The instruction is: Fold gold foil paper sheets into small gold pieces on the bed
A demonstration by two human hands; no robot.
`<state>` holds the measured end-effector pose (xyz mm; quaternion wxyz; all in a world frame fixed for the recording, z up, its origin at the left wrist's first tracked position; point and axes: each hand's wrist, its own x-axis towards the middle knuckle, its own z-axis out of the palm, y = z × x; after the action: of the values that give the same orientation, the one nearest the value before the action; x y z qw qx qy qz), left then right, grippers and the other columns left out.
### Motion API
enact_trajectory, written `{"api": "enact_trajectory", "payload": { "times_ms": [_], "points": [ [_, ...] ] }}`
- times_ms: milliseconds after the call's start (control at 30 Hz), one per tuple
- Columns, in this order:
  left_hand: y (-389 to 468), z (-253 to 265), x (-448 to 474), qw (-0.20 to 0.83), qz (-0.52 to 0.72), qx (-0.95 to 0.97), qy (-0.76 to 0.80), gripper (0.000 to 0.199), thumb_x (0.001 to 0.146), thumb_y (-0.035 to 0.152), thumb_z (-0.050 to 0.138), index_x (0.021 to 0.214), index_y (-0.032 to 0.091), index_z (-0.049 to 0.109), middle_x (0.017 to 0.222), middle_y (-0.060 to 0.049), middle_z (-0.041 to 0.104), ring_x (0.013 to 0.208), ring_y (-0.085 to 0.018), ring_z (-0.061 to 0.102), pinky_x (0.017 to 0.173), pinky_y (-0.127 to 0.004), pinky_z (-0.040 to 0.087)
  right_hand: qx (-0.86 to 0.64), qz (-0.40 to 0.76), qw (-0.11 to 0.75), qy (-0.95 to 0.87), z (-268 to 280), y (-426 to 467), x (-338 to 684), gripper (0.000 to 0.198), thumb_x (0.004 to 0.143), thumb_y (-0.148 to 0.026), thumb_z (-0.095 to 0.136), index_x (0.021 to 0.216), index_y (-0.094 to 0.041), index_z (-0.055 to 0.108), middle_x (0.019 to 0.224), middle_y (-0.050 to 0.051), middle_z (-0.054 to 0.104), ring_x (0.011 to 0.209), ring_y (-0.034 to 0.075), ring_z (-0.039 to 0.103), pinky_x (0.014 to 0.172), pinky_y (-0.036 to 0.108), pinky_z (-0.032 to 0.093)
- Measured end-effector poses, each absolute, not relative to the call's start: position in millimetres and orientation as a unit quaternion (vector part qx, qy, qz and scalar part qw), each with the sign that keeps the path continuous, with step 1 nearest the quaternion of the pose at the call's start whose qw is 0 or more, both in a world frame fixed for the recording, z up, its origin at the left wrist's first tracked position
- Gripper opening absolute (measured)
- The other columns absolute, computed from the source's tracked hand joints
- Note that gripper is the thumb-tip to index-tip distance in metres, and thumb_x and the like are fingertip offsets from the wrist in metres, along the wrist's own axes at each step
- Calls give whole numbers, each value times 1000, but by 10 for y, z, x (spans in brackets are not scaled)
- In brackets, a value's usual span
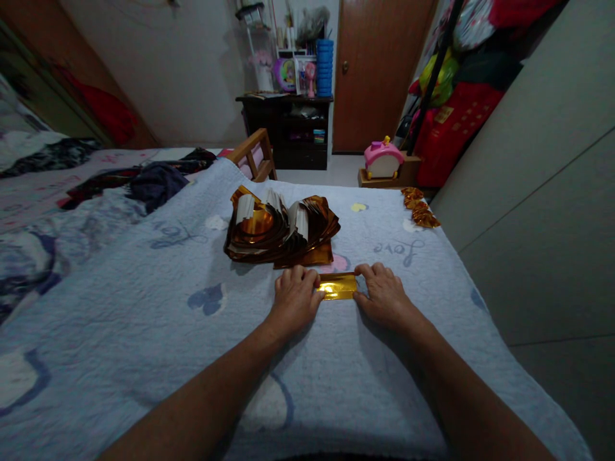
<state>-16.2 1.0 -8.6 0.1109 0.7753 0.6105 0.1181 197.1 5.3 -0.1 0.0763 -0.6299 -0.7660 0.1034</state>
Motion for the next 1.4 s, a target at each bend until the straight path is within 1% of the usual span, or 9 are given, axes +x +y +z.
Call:
{"api": "enact_trajectory", "payload": {
  "times_ms": [100,167,333,433,600,867,1233,1300,1400],
  "points": [
    [10,-76,-160,114,119,773,613,13,93,35,59,100,24,59,111,-6,56,109,-28,47,90,-40,36,-626,115,85,-766,-33,87,2032,35,86,-24,58,120,-20,56,111,12,56,99,30,52,80,38,36],
    [9,-64,-158,119,118,771,614,12,93,34,59,100,23,59,110,-6,56,109,-28,47,90,-40,35,-617,126,114,-769,-32,108,2073,29,83,-19,56,112,-18,56,109,12,57,98,28,52,81,37,38],
    [1,-44,-155,119,121,774,610,11,93,32,58,100,23,59,109,-6,57,108,-27,48,90,-40,35,-545,154,250,-785,62,94,2031,10,80,-13,51,88,-19,53,93,8,59,91,22,54,82,32,41],
    [1,-44,-156,116,121,774,610,11,93,32,59,100,23,59,110,-6,57,108,-28,48,89,-40,35,-495,193,225,-817,84,43,1890,8,86,-14,51,88,-19,57,85,5,61,80,18,55,74,29,40],
    [15,-43,-141,120,116,772,614,11,93,33,58,98,23,60,109,-6,56,108,-28,47,88,-40,35,-520,155,154,-826,-4,30,1736,11,93,-16,52,93,-17,63,94,8,65,88,20,56,77,30,38],
    [4,-9,-44,119,118,759,630,28,90,47,62,98,21,59,110,-7,55,106,-28,47,89,-40,35,-527,116,129,-832,-63,48,1703,13,99,-21,51,96,-17,63,95,8,66,87,21,55,76,32,36],
    [30,-48,-137,165,133,760,614,13,90,29,60,103,25,59,113,-6,54,109,-28,46,91,-40,34,-495,141,178,-838,-130,56,1783,16,92,-9,46,92,-19,57,88,6,60,82,20,51,72,32,36],
    [38,-59,-156,167,142,762,610,16,90,27,59,106,25,58,113,-6,54,110,-28,47,92,-40,35,-490,159,206,-832,-132,58,1807,14,89,-8,47,92,-20,55,90,6,58,83,20,51,74,32,38],
    [49,-70,-173,168,167,755,611,31,87,24,61,117,22,52,118,-8,54,114,-29,47,94,-41,37,-488,166,240,-823,-142,63,1838,13,84,-10,51,93,-21,50,94,7,56,86,22,51,77,34,43]
  ]
}}
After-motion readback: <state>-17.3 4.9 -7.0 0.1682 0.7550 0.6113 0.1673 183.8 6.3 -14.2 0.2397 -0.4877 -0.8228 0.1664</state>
